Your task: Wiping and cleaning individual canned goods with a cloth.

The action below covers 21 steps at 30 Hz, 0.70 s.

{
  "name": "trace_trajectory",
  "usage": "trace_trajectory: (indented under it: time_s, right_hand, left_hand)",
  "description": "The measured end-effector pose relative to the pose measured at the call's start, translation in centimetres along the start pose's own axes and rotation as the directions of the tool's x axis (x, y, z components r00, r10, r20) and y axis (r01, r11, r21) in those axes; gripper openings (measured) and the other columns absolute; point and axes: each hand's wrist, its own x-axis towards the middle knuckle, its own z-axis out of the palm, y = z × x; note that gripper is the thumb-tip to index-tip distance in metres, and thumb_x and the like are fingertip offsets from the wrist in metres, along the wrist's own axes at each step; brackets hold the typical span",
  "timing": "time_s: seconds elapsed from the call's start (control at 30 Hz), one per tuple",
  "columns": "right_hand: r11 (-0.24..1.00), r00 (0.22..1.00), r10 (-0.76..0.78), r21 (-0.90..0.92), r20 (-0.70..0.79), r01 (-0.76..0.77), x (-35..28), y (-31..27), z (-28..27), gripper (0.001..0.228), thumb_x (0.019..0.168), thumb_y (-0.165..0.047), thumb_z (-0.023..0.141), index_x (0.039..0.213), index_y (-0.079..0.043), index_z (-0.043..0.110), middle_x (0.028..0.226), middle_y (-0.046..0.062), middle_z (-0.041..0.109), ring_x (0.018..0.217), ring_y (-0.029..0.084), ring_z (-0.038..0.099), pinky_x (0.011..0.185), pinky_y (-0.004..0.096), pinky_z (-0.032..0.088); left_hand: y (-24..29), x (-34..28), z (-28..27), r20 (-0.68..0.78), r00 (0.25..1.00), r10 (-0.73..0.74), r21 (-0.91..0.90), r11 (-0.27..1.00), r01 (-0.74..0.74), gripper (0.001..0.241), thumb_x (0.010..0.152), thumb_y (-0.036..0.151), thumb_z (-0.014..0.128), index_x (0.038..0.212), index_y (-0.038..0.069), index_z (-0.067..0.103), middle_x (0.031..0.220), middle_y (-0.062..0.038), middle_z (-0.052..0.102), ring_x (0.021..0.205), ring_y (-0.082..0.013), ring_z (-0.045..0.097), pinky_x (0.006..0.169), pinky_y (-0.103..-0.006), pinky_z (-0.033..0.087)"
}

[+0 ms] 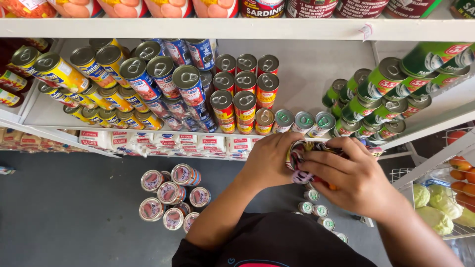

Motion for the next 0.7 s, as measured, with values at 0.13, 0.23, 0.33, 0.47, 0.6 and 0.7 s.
trace_trajectory:
  time_s: [0.13,0.23,0.33,0.47,0.6,0.7]
  right_hand:
    - [0.995,0.995,0.086,-0.045,0.046,-0.084,-0.2,1.1,-0.3,0.036,0.068,-0.01,0.08,0.104,-0.013,0.079,0.113,-0.001,0.074,0.103,0.029,0.062,0.091,0.041,0.052]
    - [0.977,0.994,0.088,-0.191,-0.068,-0.099,0.5,-0.1,-0.1,0.033,0.074,-0.008,0.079,0.106,-0.01,0.079,0.111,0.001,0.075,0.1,0.03,0.061,0.088,0.04,0.051]
    - [0.999,0.996,0.035,-0.038,-0.085,-0.038,-0.2,-0.7,0.2,0.036,0.07,-0.01,0.082,0.106,-0.01,0.076,0.115,0.0,0.073,0.1,0.03,0.06,0.094,0.044,0.049]
    - [0.991,0.991,0.13,-0.023,-0.023,-0.131,-0.7,0.6,0.0,0.037,0.067,-0.011,0.08,0.104,-0.014,0.078,0.112,-0.002,0.074,0.102,0.029,0.062,0.09,0.041,0.052]
    - [0.992,0.984,0.113,-0.042,-0.135,-0.12,0.4,-0.9,0.5,0.036,0.068,-0.008,0.08,0.104,-0.008,0.076,0.114,0.003,0.074,0.103,0.031,0.061,0.095,0.046,0.049]
    - [0.994,0.995,0.087,0.066,-0.044,-0.084,-0.5,-1.5,0.3,0.04,0.065,-0.01,0.08,0.105,-0.013,0.077,0.116,-0.001,0.073,0.104,0.029,0.061,0.092,0.042,0.052]
  left_hand:
    - [0.4,-0.3,0.3,0.002,1.0,-0.009,-0.011,1.0,0.009,0.066,0.061,0.021,0.09,0.116,0.006,0.056,0.098,-0.01,0.071,0.08,-0.0306,0.071,0.071,-0.0402,0.054]
    - [0.1,-0.8,1.3,0.002,0.999,0.037,0.002,0.999,-0.037,0.07,0.063,0.031,0.09,0.117,-0.004,0.061,0.1,-0.016,0.072,0.084,-0.033,0.073,0.075,-0.0403,0.057]
    - [-0.3,-1.0,0.5,0.067,0.997,-0.042,-0.104,0.993,0.049,0.089,0.057,0.035,0.09,0.132,0.003,0.054,0.117,-0.014,0.071,0.098,-0.0342,0.073,0.082,-0.0415,0.057]
    - [1.3,0.0,-1.3,0.03,0.998,-0.05,-0.075,0.996,0.052,0.064,0.061,0.021,0.088,0.115,0.007,0.058,0.1,-0.01,0.073,0.084,-0.0294,0.074,0.073,-0.0384,0.055]
    - [1.1,-0.7,0.6,-0.005,1.0,-0.017,-0.055,0.998,0.016,0.064,0.064,0.033,0.088,0.114,0.001,0.063,0.099,-0.013,0.072,0.082,-0.0309,0.073,0.071,-0.0389,0.058]
    - [1.1,-0.6,-0.8,0.039,0.998,-0.046,-0.115,0.992,0.05,0.065,0.062,0.019,0.083,0.121,0.007,0.057,0.107,-0.011,0.074,0.09,-0.0318,0.074,0.074,-0.0391,0.056]
